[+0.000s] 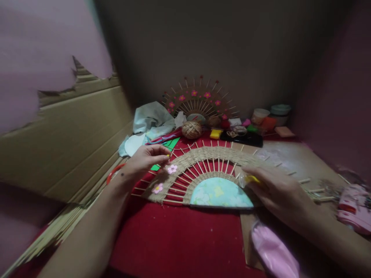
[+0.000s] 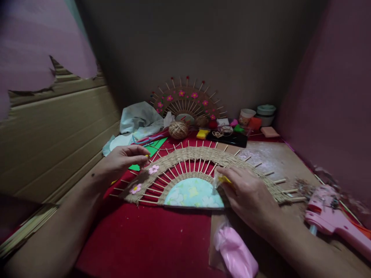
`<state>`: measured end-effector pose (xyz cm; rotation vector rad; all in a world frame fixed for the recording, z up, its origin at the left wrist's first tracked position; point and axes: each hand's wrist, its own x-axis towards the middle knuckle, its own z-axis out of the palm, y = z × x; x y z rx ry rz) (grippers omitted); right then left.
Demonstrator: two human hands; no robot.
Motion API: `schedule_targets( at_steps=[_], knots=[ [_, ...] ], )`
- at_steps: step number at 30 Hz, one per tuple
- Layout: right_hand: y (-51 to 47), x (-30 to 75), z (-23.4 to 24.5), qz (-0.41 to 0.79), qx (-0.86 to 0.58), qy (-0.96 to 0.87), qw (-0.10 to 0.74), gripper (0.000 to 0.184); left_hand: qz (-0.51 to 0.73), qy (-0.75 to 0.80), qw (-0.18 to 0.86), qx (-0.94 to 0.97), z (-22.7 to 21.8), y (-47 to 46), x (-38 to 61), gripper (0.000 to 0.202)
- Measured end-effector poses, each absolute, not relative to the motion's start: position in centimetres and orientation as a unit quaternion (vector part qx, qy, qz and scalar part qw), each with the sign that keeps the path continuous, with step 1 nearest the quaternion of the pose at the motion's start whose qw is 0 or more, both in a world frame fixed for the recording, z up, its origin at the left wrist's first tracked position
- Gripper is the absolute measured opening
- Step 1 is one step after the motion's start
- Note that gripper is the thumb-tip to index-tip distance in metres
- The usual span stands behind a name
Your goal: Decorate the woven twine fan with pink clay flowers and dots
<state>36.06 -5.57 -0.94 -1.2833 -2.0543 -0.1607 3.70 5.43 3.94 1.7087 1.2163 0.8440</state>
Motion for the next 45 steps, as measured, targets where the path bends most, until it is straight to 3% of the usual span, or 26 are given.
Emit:
schedule_targets(
  at_steps=[7,12,24,31,45],
  knots=[
    [-5.6,36.2,-1.0,-0.062,-0.496,-0.795,0.345,0.025,0.207,0.516,0.254,0.792,2.9,6.2,3.7,0.015],
    [-5.6,36.1,-1.0,-0.052,-0.497,-0.794,0.345,0.026,0.182,0.514,0.206,0.812,2.6,6.0,3.9,0.015],
    [-5.5,36.2,-1.2,-0.063,-0.492,-0.798,0.344,0.025,0.133,0.53,0.189,0.816,2.2,6.1,4.1,0.016],
    [-5.6,36.3,-1.2,-0.057,-0.496,-0.799,0.336,0.027,0.127,0.539,0.235,0.799,2.4,6.4,3.8,0.019],
    [-5.6,36.0,-0.9,-0.058,-0.495,-0.8,0.333,0.025,0.153,0.515,0.197,0.82,2.0,6.2,4.0,0.014]
  ],
)
